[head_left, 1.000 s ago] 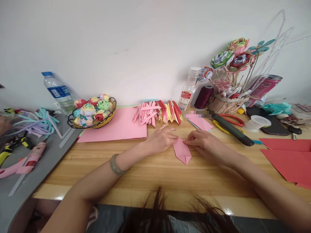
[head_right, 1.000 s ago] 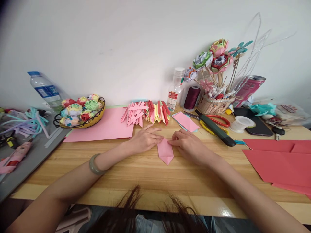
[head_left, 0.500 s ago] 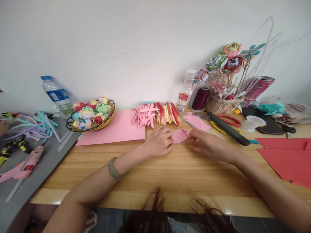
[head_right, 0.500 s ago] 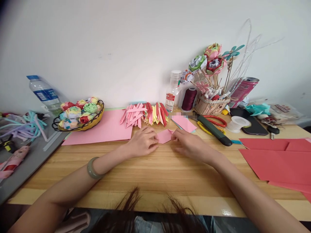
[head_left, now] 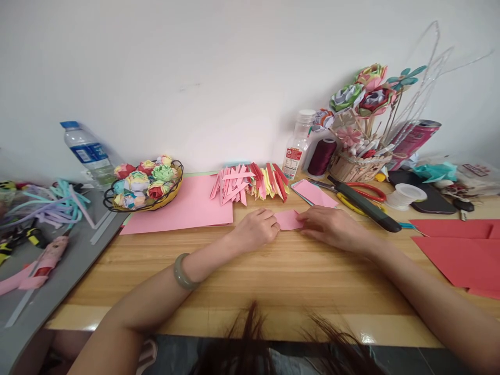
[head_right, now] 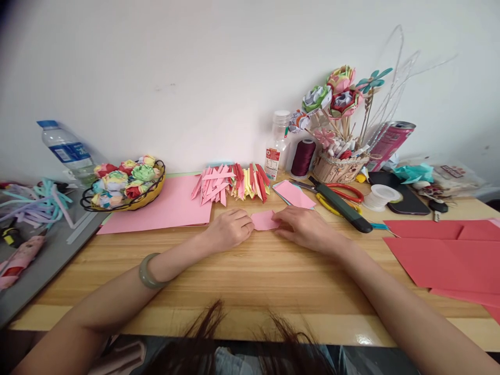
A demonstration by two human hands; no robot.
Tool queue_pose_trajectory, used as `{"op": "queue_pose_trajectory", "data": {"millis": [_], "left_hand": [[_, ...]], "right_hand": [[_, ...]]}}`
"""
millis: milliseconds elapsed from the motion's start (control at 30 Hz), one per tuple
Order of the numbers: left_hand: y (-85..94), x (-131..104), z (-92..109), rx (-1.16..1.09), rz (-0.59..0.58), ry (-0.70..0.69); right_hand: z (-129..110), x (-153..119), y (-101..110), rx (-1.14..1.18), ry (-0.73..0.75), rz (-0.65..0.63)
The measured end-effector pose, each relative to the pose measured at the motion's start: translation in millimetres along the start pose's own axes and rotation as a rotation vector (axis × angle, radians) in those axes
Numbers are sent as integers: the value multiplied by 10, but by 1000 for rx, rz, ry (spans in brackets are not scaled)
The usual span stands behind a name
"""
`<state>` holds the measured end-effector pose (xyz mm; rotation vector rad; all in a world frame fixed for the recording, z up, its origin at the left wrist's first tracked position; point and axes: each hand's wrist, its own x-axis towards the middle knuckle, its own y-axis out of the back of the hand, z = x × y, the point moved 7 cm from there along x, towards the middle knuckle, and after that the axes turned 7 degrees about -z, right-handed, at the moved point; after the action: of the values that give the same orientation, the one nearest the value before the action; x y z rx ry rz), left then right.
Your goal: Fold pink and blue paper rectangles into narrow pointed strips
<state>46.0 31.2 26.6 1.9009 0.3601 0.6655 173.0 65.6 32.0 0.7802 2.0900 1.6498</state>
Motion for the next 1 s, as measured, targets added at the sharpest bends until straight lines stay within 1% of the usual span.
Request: {"op": "queue_pose_trajectory", "data": {"millis": [67,200,300,433,500,600,667,800,900,1000], "left_hand": [[-16,8,-33,-23,-17,42],[-43,16,-114,-120,-61,145],[-39,3,-173,-187,-68,253],[-37,-32,-222,-305,-108,391],[-36,-49,-238,-392,-130,436],[-56,-76,-282,-550,-152,504],[-81,-92,-315,-632,-149,544],[-149,-115,-358,-719,-137,613],[-187,-133,-376,-730,-137,675],[-189,-130,-373,-706,-146,701]], "right_hand": [[8,-1,12,10,3,16],[-24,20,21,-24,38,86],[-60,33,-15,-40,58,120],[-1,24,-63,109,3,178],[56,27,-100,227,-47,165],[126,46,-157,407,-129,99],[154,55,-175,484,-186,63],[173,56,-164,530,-269,49],[159,58,-150,514,-286,47],[154,70,-147,510,-293,51]]}}
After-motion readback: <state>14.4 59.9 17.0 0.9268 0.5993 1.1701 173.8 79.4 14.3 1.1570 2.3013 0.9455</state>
